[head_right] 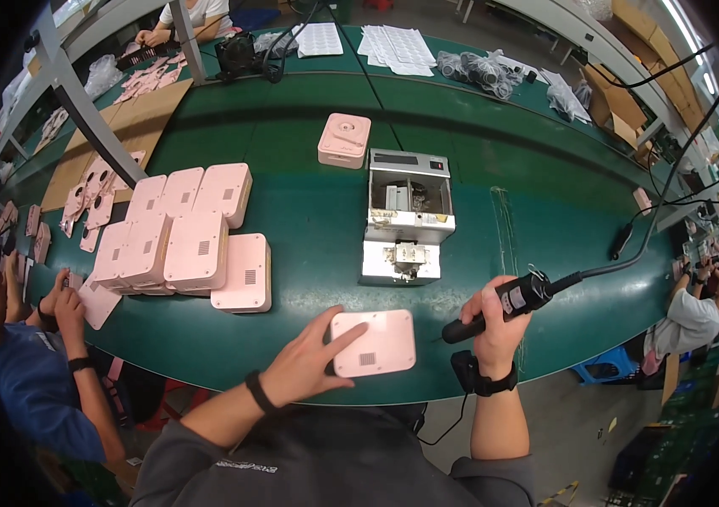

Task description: The person picks up a pink box, places it on the table, and uses a power screwdriver to drive screws into its back. After finishing each box, they set it aside and reach for another pink box from the stack to repeat the process.

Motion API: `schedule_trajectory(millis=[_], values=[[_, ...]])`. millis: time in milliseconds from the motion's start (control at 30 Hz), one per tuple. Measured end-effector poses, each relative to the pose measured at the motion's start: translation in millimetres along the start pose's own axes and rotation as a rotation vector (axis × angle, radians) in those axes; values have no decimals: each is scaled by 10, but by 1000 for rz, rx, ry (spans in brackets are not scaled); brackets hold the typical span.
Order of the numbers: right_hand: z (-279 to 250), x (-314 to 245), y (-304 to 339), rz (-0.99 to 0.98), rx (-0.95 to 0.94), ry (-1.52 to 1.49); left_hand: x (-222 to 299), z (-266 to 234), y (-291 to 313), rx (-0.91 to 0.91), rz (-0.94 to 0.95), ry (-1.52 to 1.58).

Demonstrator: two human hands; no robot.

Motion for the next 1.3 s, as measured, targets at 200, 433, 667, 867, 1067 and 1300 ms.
schedule_trajectory(millis=[200, 433, 667, 867, 1067, 1300], values=[[87, -135, -22, -86, 64, 26, -34, 83, -256, -76, 118, 80], [717, -693, -355, -279, -76, -174, -126, 8, -264, -3, 47, 93], [984, -471, -649, -218, -132, 65, -134, 5, -234, 39, 38, 85], [901, -513, -475, -218, -144, 39, -182, -43, -238, 30, 75, 88], [959, -467, -606, -297, -112, -14, -188, -82, -297, -29, 78, 112], [893, -486, -510, -194, -166, 47, -205, -59, -260, 6, 74, 87]])
Point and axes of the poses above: each hand's wrist, its own y-axis away from the middle knuckle, its own z-axis out of the palm, x = y × z, the point moved 3 cm from there along -y, towards the middle knuckle, and after that the axes turned 3 degrees about y, right-handed, at the moved point
